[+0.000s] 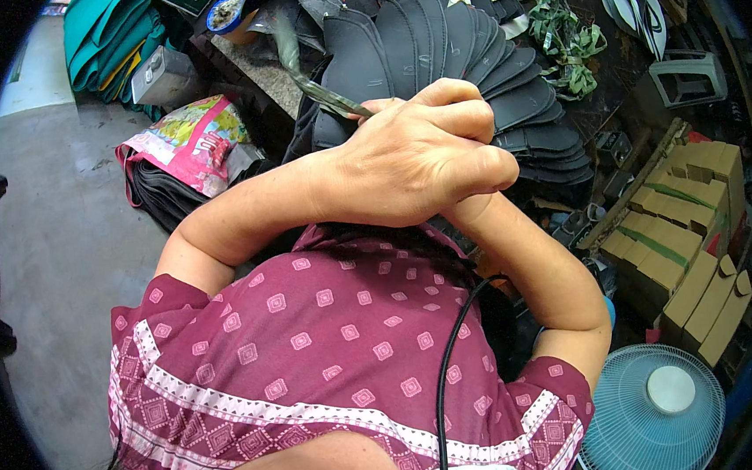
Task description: The person ties a stack of black rubber sheets with a green strap using scissors to trim excess. Then the person wraps a white cloth around a black insole and ties it with the same green strap.
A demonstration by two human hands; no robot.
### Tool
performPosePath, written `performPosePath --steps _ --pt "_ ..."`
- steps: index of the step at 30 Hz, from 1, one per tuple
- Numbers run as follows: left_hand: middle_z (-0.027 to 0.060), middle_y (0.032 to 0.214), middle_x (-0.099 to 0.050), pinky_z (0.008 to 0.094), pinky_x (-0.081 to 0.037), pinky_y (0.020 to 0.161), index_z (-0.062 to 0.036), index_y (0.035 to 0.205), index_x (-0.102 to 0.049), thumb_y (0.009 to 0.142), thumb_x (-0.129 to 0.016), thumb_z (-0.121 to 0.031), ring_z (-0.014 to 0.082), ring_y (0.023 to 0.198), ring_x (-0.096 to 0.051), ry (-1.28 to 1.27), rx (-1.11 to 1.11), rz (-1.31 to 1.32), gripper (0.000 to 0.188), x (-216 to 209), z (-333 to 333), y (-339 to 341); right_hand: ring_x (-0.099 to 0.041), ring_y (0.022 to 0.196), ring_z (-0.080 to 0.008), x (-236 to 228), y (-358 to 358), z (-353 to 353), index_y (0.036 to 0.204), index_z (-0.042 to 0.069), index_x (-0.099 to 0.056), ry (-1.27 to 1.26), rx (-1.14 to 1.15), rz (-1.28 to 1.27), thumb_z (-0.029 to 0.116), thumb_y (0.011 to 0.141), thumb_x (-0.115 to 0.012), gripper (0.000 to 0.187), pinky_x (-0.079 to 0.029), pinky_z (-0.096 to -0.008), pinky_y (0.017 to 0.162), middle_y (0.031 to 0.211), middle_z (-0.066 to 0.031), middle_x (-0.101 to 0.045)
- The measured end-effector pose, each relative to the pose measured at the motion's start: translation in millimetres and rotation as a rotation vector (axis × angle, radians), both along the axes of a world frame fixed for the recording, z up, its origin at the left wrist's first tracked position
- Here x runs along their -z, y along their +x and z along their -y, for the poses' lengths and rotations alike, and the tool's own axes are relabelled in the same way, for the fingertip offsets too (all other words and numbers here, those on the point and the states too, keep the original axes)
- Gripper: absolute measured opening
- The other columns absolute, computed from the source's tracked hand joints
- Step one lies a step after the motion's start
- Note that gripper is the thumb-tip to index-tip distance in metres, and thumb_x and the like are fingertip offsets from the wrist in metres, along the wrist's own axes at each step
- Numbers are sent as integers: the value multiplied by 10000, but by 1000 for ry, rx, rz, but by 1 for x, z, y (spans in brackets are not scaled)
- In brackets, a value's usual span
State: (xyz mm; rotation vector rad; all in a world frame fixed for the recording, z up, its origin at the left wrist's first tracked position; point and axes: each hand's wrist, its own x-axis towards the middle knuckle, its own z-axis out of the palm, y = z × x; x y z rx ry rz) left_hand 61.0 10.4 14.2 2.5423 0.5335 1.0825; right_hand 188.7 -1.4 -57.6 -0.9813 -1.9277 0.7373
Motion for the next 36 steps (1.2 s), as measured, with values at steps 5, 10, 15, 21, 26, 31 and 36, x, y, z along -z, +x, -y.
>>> performPosePath --steps 5,10,15,21,26,31,36 --pt "128 1126 -598 430 -463 923 -96 1263 -560 722 -776 -172 360 1044 -556 -97 -15 143 587 -9 -11 -20 -682 765 -195 -8 0 -7 1076 18 -654 4 31 -179 195 919 -634 237 -514 -308 696 858 -111 -666" --pt "139 1085 -625 381 -514 805 -84 1326 -511 795 -759 -227 289 933 -630 -133 -378 -346 603 -4 -3 -66 -713 771 -171 -30 8 -12 1081 10 -693 -409 -97 -154 183 952 -624 226 -518 -290 669 836 -143 -712" --pt "128 813 -582 352 -496 606 -80 1272 -541 853 -737 -231 302 650 -592 -353 -359 110 487 14 -5 -78 -683 727 -292 -47 12 -20 938 30 -706 30 34 35 185 961 -614 181 -528 -347 647 822 -132 -696" --pt "99 776 -571 329 -485 578 -75 995 -689 850 -728 -193 250 634 -604 -84 -325 -172 191 11 -10 -77 -619 618 -207 -67 33 -29 788 23 -629 -36 118 207 205 958 -615 249 -467 -324 559 708 -100 -615" --pt "121 785 -638 335 -506 614 -21 922 -698 858 -715 -161 255 689 -656 -230 -345 -91 155 9 -17 -67 -550 649 -95 -77 32 -33 927 15 -659 -975 -253 -561 229 990 -568 241 -418 -248 563 718 -23 -608" --pt "143 749 -671 310 -508 633 20 949 -695 874 -695 -147 201 670 -658 -532 -321 -67 183 1 -28 -70 -584 837 -144 -62 12 -17 1285 28 -607 -29 -119 101 85 784 -773 531 -501 -281 754 1051 -73 -607" --pt "178 686 -606 358 -480 587 37 825 -633 897 -665 -149 294 652 -649 -385 -344 -157 201 -6 -22 -69 -613 924 -279 -52 6 -26 1201 41 -670 367 30 331 71 743 -785 473 -519 -356 809 1044 -133 -611"
